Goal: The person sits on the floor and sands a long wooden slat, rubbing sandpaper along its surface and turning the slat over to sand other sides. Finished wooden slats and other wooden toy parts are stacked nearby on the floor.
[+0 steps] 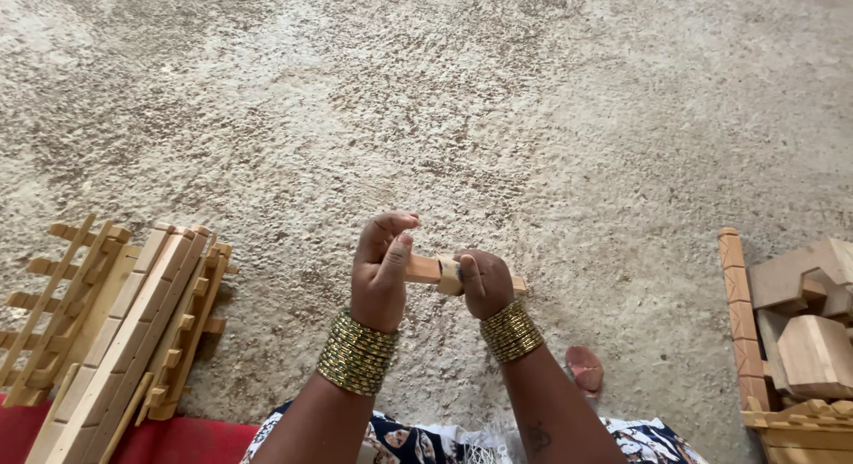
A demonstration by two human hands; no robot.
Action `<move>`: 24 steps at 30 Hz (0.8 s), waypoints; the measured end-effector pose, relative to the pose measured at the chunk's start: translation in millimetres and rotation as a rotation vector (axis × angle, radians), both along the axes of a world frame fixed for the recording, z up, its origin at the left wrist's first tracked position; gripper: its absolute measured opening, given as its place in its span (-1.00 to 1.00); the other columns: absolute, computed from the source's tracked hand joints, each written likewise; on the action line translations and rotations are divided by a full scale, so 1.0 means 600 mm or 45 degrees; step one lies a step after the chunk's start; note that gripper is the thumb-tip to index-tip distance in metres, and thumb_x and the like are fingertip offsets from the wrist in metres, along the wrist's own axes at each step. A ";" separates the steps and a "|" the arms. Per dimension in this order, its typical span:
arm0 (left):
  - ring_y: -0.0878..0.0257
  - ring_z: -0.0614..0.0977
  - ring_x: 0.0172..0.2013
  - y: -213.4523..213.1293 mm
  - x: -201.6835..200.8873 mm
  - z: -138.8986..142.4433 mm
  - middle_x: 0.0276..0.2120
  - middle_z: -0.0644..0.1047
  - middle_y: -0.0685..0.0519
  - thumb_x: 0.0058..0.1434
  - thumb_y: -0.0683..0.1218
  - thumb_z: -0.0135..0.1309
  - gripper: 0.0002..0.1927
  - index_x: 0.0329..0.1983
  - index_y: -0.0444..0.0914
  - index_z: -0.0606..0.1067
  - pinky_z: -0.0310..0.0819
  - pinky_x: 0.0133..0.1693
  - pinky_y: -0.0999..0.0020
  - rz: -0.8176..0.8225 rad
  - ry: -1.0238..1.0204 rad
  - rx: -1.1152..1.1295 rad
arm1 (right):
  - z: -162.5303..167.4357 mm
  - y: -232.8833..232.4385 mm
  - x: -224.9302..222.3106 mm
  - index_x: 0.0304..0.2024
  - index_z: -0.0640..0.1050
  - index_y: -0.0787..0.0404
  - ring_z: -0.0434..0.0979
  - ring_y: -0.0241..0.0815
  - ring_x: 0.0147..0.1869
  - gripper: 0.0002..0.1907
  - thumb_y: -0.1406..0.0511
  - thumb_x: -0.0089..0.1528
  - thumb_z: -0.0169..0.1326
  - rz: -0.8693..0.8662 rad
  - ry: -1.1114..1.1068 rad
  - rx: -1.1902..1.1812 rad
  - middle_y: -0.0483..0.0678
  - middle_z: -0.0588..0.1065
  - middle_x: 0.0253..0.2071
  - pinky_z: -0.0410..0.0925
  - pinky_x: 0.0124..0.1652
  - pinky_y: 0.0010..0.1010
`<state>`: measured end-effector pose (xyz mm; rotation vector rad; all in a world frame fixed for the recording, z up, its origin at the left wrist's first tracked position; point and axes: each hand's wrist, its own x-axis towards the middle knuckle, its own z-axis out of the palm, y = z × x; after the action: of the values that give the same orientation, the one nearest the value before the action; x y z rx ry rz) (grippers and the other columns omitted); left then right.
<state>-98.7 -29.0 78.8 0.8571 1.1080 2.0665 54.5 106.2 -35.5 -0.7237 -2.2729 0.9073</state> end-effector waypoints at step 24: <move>0.40 0.53 -0.22 -0.002 0.040 0.005 0.05 0.48 -0.07 0.42 -0.26 -0.07 -0.81 0.07 -0.26 0.40 0.59 -0.17 0.50 -0.151 -0.001 0.090 | 0.142 -0.066 -0.035 -0.38 0.51 0.20 0.48 -0.19 -0.52 -0.21 -0.19 0.44 -0.52 0.198 0.357 0.241 -0.06 0.47 -0.54 0.35 -0.52 -0.34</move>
<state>-74.4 -30.3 81.8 0.9334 0.9646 2.0174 33.6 66.9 49.6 -0.3183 -2.1468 0.7945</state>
